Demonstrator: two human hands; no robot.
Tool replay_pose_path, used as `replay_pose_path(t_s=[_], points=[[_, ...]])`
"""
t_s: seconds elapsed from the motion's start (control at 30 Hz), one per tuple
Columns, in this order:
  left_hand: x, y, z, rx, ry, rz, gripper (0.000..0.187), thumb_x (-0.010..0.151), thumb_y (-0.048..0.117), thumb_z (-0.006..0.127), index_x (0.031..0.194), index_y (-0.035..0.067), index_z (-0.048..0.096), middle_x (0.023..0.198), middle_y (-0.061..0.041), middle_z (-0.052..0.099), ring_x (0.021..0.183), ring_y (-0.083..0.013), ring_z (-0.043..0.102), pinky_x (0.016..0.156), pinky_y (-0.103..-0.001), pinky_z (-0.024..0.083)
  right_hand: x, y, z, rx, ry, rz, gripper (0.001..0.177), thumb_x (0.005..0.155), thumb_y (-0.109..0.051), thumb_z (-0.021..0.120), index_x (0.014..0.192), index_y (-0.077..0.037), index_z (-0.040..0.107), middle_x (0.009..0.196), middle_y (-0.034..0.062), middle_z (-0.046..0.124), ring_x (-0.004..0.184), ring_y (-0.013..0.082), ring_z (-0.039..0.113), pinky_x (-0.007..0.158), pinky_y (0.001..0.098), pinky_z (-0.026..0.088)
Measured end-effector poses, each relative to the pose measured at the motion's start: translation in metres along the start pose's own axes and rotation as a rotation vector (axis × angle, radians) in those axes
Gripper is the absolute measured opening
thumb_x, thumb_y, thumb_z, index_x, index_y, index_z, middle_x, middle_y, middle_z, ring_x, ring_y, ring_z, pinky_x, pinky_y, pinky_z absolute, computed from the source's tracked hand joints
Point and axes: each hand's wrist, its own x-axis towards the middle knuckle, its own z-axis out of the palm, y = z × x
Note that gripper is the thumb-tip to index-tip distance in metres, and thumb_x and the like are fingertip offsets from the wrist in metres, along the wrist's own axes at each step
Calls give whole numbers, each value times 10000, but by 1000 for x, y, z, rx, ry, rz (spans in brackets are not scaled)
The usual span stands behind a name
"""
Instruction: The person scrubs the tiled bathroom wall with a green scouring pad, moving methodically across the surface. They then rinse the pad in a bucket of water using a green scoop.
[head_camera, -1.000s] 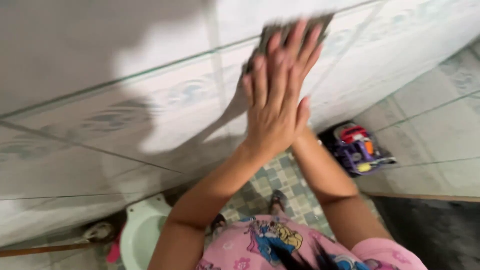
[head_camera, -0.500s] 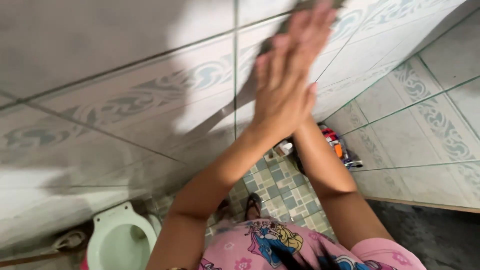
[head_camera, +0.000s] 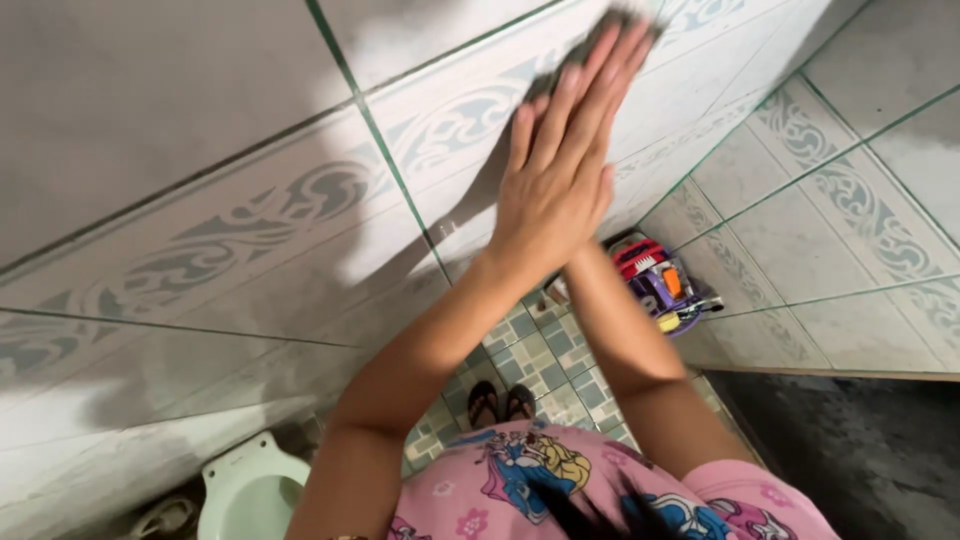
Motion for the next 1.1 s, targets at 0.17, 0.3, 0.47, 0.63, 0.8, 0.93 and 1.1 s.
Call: replay_pose_path(t_s=[0.17,0.3,0.47,0.63,0.8,0.93,1.1], points=[[-43,-16,-31,-463,132,-247,683,1037,248,478,1634,-17,279,1774,-85,111,1651,-298,107,1355,-498,40,-11,-28,18,-251,-147,-300,786,1116,-566,485,1686,-232,58,1743,124,-51,1608,370,-55,1294,609,17],[7,-4,-4,-366,70,-144,695,1035,301,608,1571,-32,314,1677,-125,155,1593,-370,108,1333,-610,39,35,13,-9,-114,-39,-223,777,1111,-560,489,1681,-230,78,1744,121,-42,1609,367,-53,1291,612,19],[10,28,40,-385,62,-32,672,1099,255,558,1655,34,253,1760,-95,112,1613,-288,88,1335,-560,47,11,50,-30,-62,-3,-17,765,1104,-553,495,1675,-228,102,1746,118,-31,1611,364,-52,1288,616,22],[-2,54,55,-467,123,-181,714,1084,300,531,1643,3,202,1744,-150,53,1649,-360,-8,1348,-590,26,40,68,-40,-276,-156,-321,754,1097,-547,500,1669,-226,127,1747,114,-20,1613,360,-50,1285,620,25],[73,100,126,-323,48,-103,691,1125,320,510,1643,-30,215,1744,-152,16,1637,-320,-61,1324,-573,-67,75,137,-87,-44,-3,-52,743,1091,-540,506,1663,-223,152,1748,111,-9,1615,356,-49,1282,623,28],[41,112,122,-300,0,-189,617,1116,224,451,1655,0,252,1778,-93,21,1613,-272,-71,1311,-508,-95,35,140,-92,-141,-142,-139,735,1085,-534,510,1658,-221,171,1749,108,0,1617,353,-47,1279,626,31],[86,125,119,-386,52,-233,682,1082,311,442,1634,-28,232,1737,-103,26,1632,-314,-16,1335,-530,-58,90,160,-95,-196,-131,-308,725,1079,-527,515,1652,-219,196,1750,105,11,1619,350,-46,1276,630,34]])
